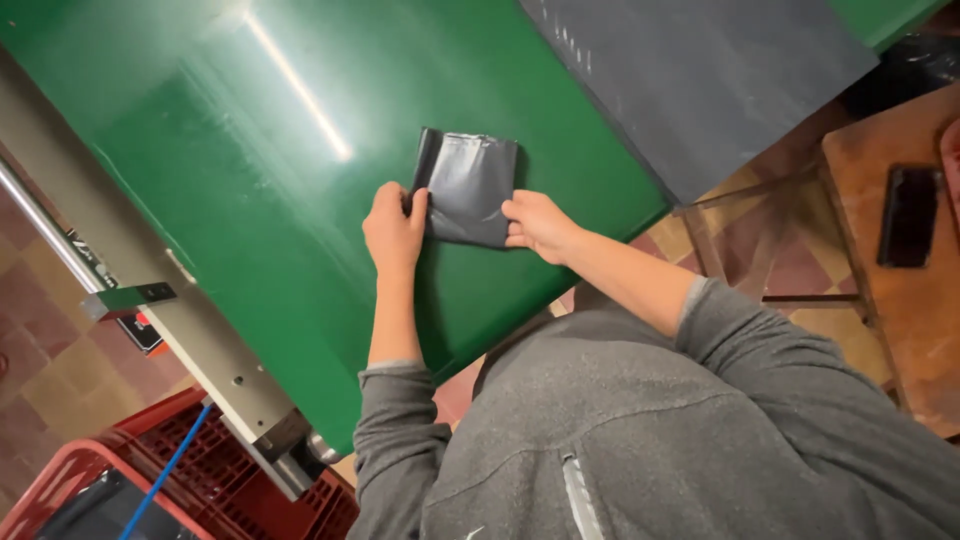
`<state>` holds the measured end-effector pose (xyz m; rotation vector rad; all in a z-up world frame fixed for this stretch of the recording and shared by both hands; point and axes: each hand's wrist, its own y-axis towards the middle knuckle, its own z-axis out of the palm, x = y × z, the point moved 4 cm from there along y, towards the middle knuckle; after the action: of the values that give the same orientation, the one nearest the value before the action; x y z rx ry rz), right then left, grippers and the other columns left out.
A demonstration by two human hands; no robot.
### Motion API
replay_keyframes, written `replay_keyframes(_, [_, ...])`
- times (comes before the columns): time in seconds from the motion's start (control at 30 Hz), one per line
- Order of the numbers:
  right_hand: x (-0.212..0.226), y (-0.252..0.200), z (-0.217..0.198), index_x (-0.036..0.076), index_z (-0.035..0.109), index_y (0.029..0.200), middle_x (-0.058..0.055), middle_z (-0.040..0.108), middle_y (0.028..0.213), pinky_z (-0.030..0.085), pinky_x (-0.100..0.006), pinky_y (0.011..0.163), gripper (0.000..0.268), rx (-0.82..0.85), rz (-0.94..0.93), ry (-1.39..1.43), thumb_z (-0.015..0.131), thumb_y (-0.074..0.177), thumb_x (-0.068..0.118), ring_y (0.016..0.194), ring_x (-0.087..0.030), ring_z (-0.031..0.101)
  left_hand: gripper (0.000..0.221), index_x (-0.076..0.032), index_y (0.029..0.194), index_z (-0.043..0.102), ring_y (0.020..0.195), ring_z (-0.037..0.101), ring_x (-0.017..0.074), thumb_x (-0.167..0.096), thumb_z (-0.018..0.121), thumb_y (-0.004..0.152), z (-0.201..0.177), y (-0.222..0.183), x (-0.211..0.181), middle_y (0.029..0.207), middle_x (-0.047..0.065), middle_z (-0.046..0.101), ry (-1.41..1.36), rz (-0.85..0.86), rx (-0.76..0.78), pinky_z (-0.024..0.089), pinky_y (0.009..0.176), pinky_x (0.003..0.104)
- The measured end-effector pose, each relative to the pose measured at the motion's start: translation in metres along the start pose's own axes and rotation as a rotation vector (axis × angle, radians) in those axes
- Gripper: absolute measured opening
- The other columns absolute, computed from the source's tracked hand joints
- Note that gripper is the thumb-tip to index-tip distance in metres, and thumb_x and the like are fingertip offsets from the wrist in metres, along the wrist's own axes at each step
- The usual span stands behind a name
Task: The recorder is folding black plastic bags on a green conveyor belt and placing them into a storage crate.
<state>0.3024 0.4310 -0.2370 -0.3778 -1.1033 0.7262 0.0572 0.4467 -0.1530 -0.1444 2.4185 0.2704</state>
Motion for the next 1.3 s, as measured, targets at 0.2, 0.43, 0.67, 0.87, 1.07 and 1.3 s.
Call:
replay_keyframes(0.2, [0.124,-0.164,-0.044,0.009,0.058,0.133,-0.012,0.067,0.122,0.054,-0.042,0.096,0.057,0.029,-0.751,-1.173,0.079,0.082,0.025,0.114,-0.028,0.066,0.058,-0.006,0.115,0.061,0.111,0.056,0.0409,-0.037,0.087,0.073,-0.008,-0.016,-0.125,0.116,0.015,0.063,0.194,0.281,-0.146,0.047,0.087,0.054])
replay_keyframes(0.43, [0.232,-0.188,-0.179,0.002,0.049,0.137,-0.02,0.048,0.141,0.034,-0.055,0.114,0.1,-0.182,-0.872,-1.991,0.089,0.051,0.032,0.138,-0.041,0.043,0.095,-0.007,0.135,0.059,0.144,0.038,0.0366,-0.043,0.084,0.052,0.145,-0.063,-0.3,0.149,0.014,0.051,0.231,0.857,0.335,0.035,0.105,0.065])
replay_keyframes(0.67, [0.29,-0.171,-0.254,0.003,0.052,0.134,-0.017,0.055,0.134,0.041,-0.049,0.105,0.089,-0.06,-0.9,-1.809,0.086,0.055,0.023,0.131,-0.036,0.05,0.035,-0.01,0.119,0.062,0.141,0.052,0.0301,-0.02,0.073,0.087,0.196,-0.044,-0.309,0.139,0.008,0.059,0.186,0.821,0.324,0.046,0.111,0.05])
replay_keyframes(0.87, [0.337,-0.153,-0.329,0.019,0.067,0.101,-0.005,0.07,0.102,0.052,-0.04,0.083,0.038,0.068,-0.619,-1.834,0.076,0.065,0.013,0.096,-0.027,0.067,0.02,-0.007,0.108,0.068,0.09,0.07,0.0266,-0.017,0.072,0.091,0.142,-0.003,-0.32,0.096,0.008,0.07,-0.347,0.155,0.579,0.055,0.078,0.036])
replay_keyframes(1.07, [0.468,-0.053,-0.241,0.016,0.067,0.097,-0.007,0.069,0.083,0.051,-0.043,0.069,0.02,0.067,-0.913,-1.626,0.077,0.083,0.025,0.078,-0.03,0.067,0.018,0.004,0.089,0.063,0.071,0.051,0.0123,-0.013,0.067,0.093,0.12,0.119,-0.249,0.074,0.004,0.054,-0.482,-0.145,0.133,0.044,0.064,0.031])
replay_keyframes(1.3, [0.489,0.187,-0.212,0.012,0.07,0.097,-0.007,0.071,0.105,0.051,-0.042,0.085,0.022,0.145,-1.106,-1.646,0.08,0.083,0.026,0.102,-0.031,0.064,0.031,0.001,0.119,0.067,0.089,0.07,0.0403,-0.025,0.064,0.103,0.175,0.253,-0.149,0.097,0.022,0.073,-0.169,-0.053,-0.228,0.054,0.076,0.045])
